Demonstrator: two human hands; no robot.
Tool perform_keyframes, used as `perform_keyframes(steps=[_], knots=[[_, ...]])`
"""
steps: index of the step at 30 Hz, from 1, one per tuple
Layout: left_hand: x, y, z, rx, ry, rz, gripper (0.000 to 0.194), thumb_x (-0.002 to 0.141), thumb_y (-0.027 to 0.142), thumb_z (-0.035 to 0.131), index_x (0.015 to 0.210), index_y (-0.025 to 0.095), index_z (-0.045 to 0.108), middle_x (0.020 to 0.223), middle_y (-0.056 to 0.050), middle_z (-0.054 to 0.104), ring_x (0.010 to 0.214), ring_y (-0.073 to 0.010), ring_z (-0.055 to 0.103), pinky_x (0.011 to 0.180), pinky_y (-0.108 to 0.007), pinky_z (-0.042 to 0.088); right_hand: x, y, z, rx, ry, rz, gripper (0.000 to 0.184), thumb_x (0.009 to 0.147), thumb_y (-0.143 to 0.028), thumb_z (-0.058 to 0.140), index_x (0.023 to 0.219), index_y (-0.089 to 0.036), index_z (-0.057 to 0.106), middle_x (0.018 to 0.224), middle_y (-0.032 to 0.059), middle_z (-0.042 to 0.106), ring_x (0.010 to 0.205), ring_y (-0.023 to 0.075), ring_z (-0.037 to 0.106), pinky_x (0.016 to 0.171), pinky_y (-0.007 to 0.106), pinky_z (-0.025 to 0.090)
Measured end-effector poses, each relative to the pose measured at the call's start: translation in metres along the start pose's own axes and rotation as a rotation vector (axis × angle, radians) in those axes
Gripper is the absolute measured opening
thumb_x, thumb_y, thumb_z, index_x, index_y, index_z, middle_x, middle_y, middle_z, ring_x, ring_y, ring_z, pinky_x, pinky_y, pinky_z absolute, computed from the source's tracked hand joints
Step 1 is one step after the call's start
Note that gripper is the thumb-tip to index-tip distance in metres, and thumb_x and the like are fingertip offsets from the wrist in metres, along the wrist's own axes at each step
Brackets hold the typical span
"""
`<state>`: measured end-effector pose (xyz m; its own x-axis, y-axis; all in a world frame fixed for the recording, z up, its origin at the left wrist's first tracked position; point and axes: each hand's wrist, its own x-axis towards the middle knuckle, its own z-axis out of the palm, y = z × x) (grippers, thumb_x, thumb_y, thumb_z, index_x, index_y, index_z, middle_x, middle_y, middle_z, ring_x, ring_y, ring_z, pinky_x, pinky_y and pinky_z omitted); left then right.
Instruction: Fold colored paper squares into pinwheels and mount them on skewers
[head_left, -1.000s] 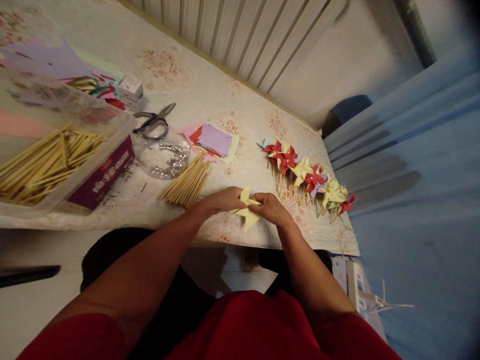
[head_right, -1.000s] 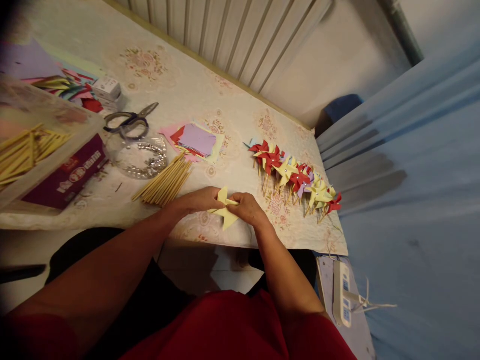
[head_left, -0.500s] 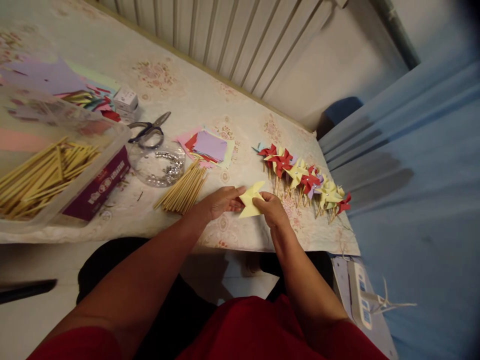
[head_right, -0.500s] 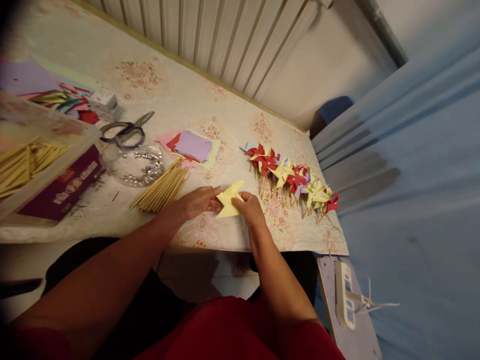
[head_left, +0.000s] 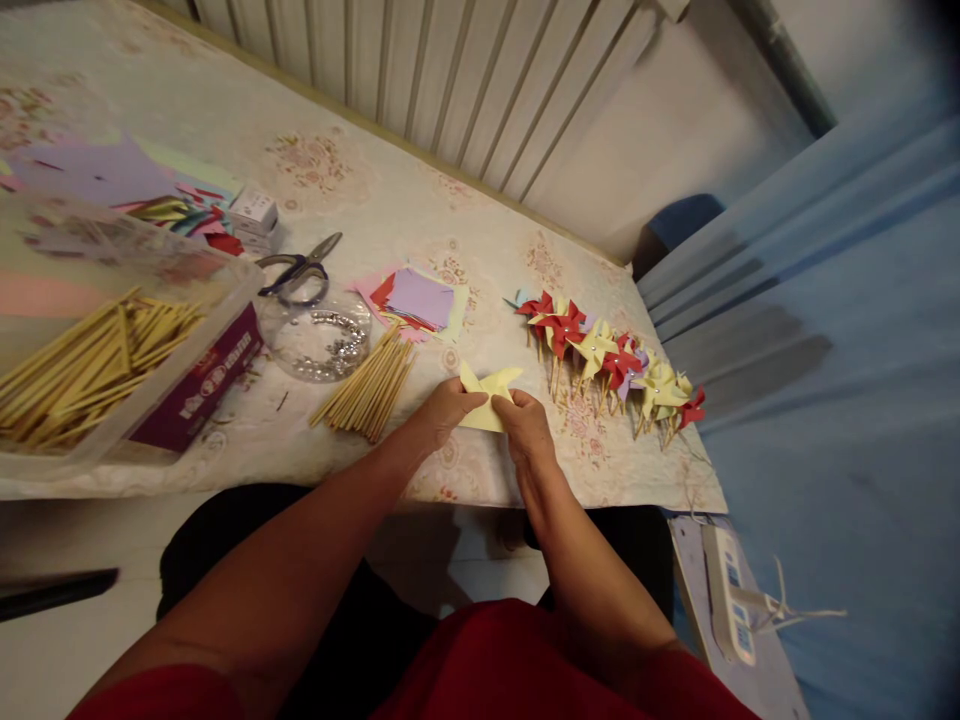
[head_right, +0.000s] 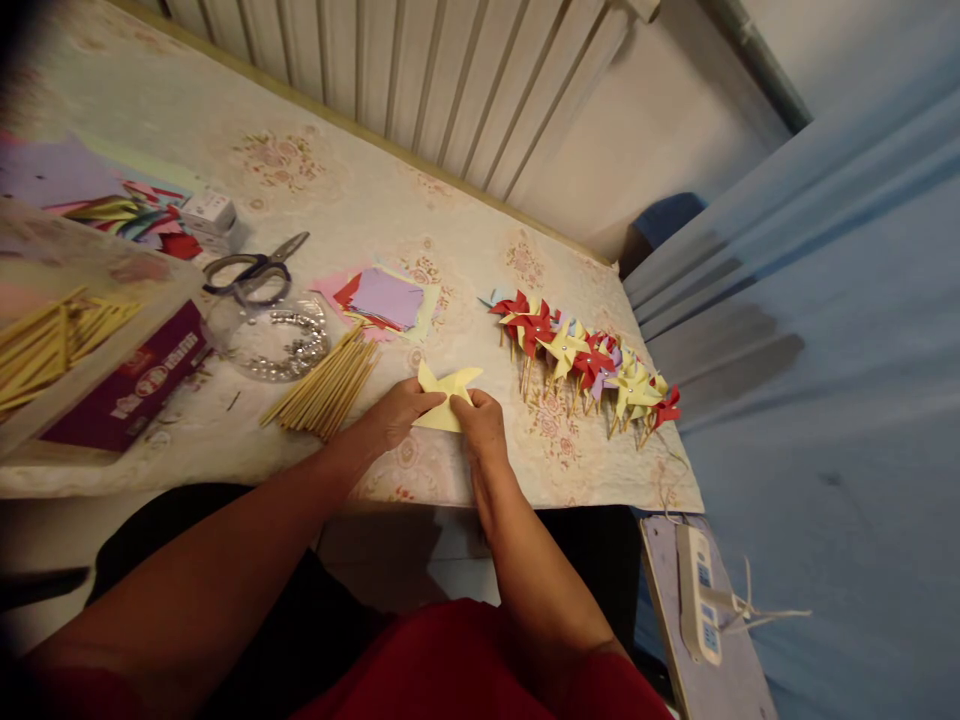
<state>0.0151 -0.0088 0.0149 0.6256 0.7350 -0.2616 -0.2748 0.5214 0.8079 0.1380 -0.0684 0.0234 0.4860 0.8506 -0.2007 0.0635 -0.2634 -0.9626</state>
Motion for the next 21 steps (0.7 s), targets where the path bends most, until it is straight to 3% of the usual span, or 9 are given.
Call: perform_keyframes(steps=[9, 14, 18, 21], knots=[[0.002, -0.004, -0.003, -0.007, -0.034, 0.019, 0.021, 0.066, 0.019, 0.067, 0.085, 0.01, 0.067, 0.068, -0.002, 0.067, 0.059, -0.0128, 0.059, 0.059, -0.023, 0.043, -0.002, -0.002, 0.001, 0.108, -0.027, 0.036, 0.017, 0.064, -0.032, 0.069, 0.072, -0.017, 0.065, 0.062, -0.0026, 0.064, 0.052, 0.011, 0.052, 0.053, 0.023, 0.039], [-0.001, 0.002, -0.003, -0.041, -0.042, 0.021, 0.022, 0.066, 0.02, 0.067, 0.086, 0.009, 0.066, 0.07, -0.003, 0.068, 0.061, -0.0134, 0.06, 0.063, -0.024, 0.045, -0.005, -0.008, -0.007, 0.167, -0.035, 0.04, 0.028, 0.067, -0.042, 0.072, 0.076, -0.017, 0.064, 0.066, -0.0008, 0.065, 0.058, 0.0127, 0.056, 0.059, 0.025, 0.044], [-0.001, 0.006, -0.004, -0.09, -0.042, 0.019, 0.023, 0.065, 0.02, 0.068, 0.085, 0.01, 0.066, 0.071, -0.004, 0.069, 0.064, -0.015, 0.062, 0.066, -0.026, 0.047, -0.011, -0.004, -0.021, 0.177, 0.086, 0.058, 0.033, 0.07, -0.051, 0.068, 0.08, -0.019, 0.064, 0.068, -0.0008, 0.064, 0.061, 0.0139, 0.057, 0.06, 0.027, 0.047], [0.0, 0.006, -0.005, -0.094, 0.016, 0.019, 0.02, 0.064, 0.02, 0.068, 0.081, 0.01, 0.065, 0.067, -0.003, 0.067, 0.061, -0.0149, 0.061, 0.061, -0.025, 0.046, -0.019, 0.002, -0.032, 0.175, 0.228, 0.003, 0.026, 0.067, -0.042, 0.071, 0.076, -0.019, 0.062, 0.066, -0.0024, 0.062, 0.058, 0.0116, 0.055, 0.06, 0.026, 0.046]])
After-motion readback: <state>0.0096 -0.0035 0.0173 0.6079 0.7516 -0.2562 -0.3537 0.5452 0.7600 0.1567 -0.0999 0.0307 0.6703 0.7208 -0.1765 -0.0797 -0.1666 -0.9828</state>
